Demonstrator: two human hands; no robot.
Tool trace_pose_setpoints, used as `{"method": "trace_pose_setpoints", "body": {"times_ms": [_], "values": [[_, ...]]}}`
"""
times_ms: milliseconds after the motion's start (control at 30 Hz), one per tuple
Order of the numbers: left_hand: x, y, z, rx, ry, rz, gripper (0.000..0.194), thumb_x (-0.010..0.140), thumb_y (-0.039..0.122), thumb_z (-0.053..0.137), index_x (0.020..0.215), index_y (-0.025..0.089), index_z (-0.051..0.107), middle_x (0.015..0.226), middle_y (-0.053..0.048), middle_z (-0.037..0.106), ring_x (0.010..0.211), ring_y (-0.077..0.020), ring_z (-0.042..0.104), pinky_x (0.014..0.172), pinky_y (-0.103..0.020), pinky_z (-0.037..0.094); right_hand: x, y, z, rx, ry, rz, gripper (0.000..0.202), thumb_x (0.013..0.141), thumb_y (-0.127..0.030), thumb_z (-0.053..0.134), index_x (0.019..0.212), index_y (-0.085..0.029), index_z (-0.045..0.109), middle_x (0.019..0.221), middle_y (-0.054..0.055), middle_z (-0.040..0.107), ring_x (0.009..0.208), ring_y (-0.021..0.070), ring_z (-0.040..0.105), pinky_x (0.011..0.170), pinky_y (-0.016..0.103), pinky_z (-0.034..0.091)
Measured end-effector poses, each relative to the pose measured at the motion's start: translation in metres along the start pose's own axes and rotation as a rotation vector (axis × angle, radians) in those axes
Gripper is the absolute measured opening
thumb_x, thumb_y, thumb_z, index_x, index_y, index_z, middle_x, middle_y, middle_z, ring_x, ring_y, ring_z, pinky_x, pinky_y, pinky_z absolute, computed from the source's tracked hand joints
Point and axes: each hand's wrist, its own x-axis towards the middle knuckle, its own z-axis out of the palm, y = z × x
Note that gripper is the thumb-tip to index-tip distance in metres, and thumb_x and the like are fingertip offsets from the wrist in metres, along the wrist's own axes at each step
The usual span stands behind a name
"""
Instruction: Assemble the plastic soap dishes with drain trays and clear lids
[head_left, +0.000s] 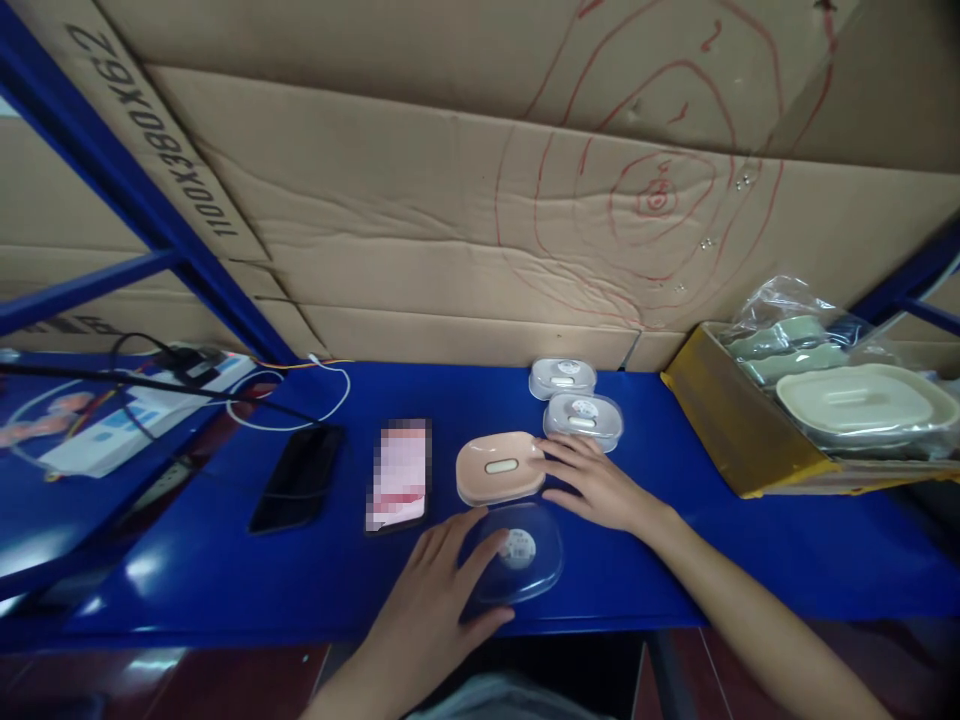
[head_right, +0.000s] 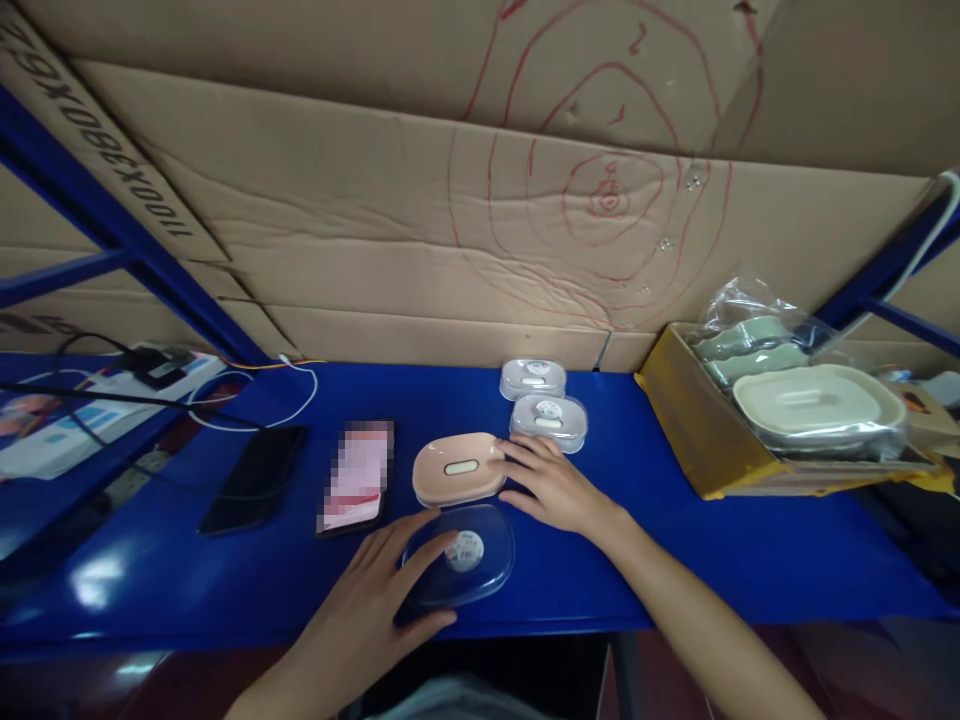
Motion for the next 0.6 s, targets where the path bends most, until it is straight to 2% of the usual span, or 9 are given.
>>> {"method": "trace_pose_setpoints", "body": {"times_ms": [100,200,333,400,500,600], "values": [[0.001,-0.001,0.003,0.029,0.004,0.000,0.072,0.087,0.037,0.087,0.150,0.035,0.053,0.157,-0.012,0.053,0.135,-0.0405,0.059,0.104,-0.063,0.057,0.000,0.004,0.004,-0.032,0.021,-0.002,0.042,0.106,-0.043,0.063,0.143,-0.023,0.062,0.155,0.014,0.059,0.147,0.0324,0.051,0.120,0.057,0.044],[0.001,0.000,0.008,0.057,0.050,-0.006,0.067,0.090,0.030,0.082,0.150,0.034,0.053,0.159,-0.011,0.051,0.137,-0.0378,0.057,0.108,-0.062,0.053,0.004,0.004,0.000,-0.069,0.024,0.010,0.041,0.102,-0.046,0.069,0.134,-0.021,0.067,0.151,0.015,0.062,0.148,0.0333,0.051,0.119,0.055,0.045],[0.002,0.003,0.014,0.081,0.111,0.003,0.064,0.093,0.025,0.072,0.153,0.031,0.051,0.163,-0.011,0.047,0.141,-0.0363,0.053,0.113,-0.063,0.046,0.018,0.001,-0.007,-0.136,-0.041,-0.012,0.054,0.102,-0.046,0.069,0.149,-0.023,0.057,0.159,0.014,0.056,0.149,0.0336,0.049,0.118,0.056,0.044],[0.002,0.004,0.015,0.102,0.133,0.008,0.062,0.094,0.025,0.070,0.153,0.031,0.051,0.164,-0.011,0.046,0.142,-0.0361,0.052,0.116,-0.064,0.042,0.024,0.000,-0.006,-0.156,-0.059,-0.030,0.053,0.105,-0.043,0.064,0.154,-0.026,0.053,0.160,0.011,0.056,0.149,0.0322,0.049,0.119,0.056,0.042],[0.002,0.005,0.013,0.120,0.143,0.014,0.060,0.094,0.026,0.069,0.152,0.030,0.052,0.163,-0.011,0.047,0.142,-0.0361,0.051,0.117,-0.064,0.038,0.028,-0.003,0.000,-0.167,-0.036,-0.021,0.043,0.109,-0.040,0.057,0.149,-0.025,0.058,0.155,0.010,0.062,0.149,0.0308,0.050,0.122,0.058,0.037],[0.002,0.005,0.011,0.128,0.128,0.027,0.059,0.096,0.026,0.067,0.152,0.028,0.052,0.161,-0.012,0.049,0.141,-0.0350,0.053,0.117,-0.063,0.036,0.027,-0.006,0.005,-0.179,0.013,-0.010,0.036,0.112,-0.036,0.051,0.143,-0.023,0.064,0.147,0.011,0.068,0.147,0.0301,0.051,0.127,0.061,0.026]]}}
